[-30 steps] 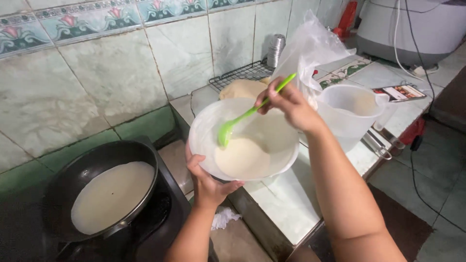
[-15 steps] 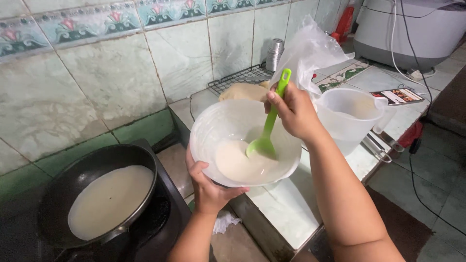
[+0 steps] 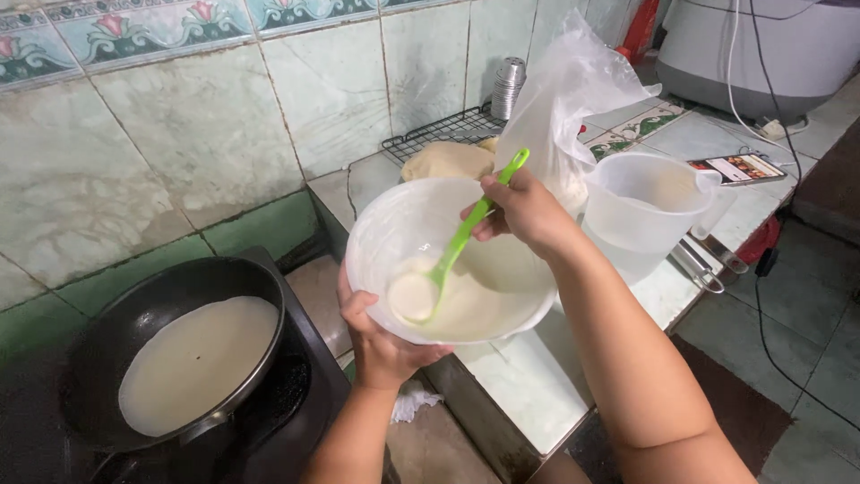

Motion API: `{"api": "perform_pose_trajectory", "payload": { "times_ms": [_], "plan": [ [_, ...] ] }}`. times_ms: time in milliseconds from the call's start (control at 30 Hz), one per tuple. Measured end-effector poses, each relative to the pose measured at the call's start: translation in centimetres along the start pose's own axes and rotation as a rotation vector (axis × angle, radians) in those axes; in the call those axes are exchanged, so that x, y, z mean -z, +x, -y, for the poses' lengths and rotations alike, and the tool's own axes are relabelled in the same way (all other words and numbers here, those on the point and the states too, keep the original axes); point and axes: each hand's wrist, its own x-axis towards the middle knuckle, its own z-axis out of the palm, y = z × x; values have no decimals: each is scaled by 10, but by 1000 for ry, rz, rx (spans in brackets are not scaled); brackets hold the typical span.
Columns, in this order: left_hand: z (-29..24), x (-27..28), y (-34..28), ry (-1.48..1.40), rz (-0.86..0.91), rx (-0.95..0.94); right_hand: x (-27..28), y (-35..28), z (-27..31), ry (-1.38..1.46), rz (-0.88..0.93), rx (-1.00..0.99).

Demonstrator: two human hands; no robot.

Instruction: Cooking thin wrappers in a frying pan and stacking them on a plate.

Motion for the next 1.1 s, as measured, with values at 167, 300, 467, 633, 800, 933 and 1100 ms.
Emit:
{"api": "perform_pose_trajectory", "payload": {
  "times_ms": [167, 300, 467, 633, 800, 933, 1100],
  "plan": [
    [6, -2, -2, -87, 3, 35, 14, -3, 1, 93, 34, 225],
    [9, -1, -5, -122, 3, 60, 20, -9, 13, 131, -14, 309],
    [13, -2, -8, -148, 15, 90, 33, 1, 0, 214, 3, 474],
    [19, -3, -13, -174, 14, 123, 18, -1, 1, 19, -32, 529],
    [30, -6, -18, -157, -6, 148, 14, 7, -4, -169, -131, 383],
    [34, -3, -23, -84, 32, 138, 28, 19, -20, -152, -103, 508],
    [37, -1, -26, -229, 86, 170, 39, -15, -6, -85, -179, 577]
  ]
}}
